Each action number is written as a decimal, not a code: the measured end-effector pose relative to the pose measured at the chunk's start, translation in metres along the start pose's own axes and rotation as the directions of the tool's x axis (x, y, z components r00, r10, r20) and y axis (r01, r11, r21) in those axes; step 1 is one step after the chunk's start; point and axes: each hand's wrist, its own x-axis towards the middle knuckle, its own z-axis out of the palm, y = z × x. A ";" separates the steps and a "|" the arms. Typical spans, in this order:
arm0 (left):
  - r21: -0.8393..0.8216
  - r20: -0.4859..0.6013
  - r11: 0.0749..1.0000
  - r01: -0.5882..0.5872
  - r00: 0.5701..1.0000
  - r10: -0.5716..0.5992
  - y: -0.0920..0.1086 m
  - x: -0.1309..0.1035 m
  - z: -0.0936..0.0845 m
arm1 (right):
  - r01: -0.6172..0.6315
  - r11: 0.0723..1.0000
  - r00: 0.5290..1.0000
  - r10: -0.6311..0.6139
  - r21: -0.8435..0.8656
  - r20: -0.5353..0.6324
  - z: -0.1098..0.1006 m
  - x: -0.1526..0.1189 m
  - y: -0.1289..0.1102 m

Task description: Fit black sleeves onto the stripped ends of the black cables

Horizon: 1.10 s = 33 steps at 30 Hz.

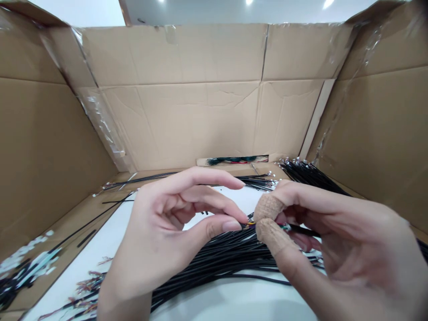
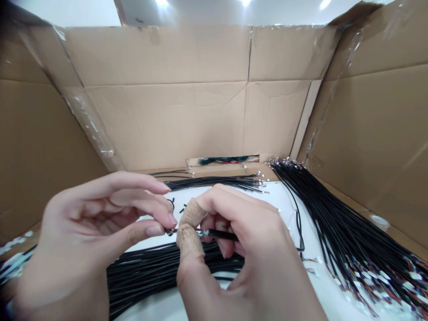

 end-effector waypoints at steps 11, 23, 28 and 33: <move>-0.291 0.094 0.946 0.143 0.988 -0.120 -0.007 -0.004 0.004 | 0.207 0.967 0.945 -0.238 -0.150 -0.226 0.012 -0.009 0.005; -0.460 0.098 0.874 0.156 0.987 -0.125 -0.006 -0.009 0.016 | 0.313 0.892 0.836 -0.421 -0.326 -0.351 0.014 -0.006 0.004; -0.344 -0.036 0.939 -0.015 0.999 0.003 -0.010 -0.012 0.016 | 0.281 0.914 0.896 -0.359 -0.293 -0.261 0.020 -0.007 0.006; -0.125 -0.137 0.980 -0.156 0.981 0.139 -0.009 -0.013 0.020 | 0.192 0.974 0.959 -0.212 -0.123 -0.186 0.010 -0.005 0.006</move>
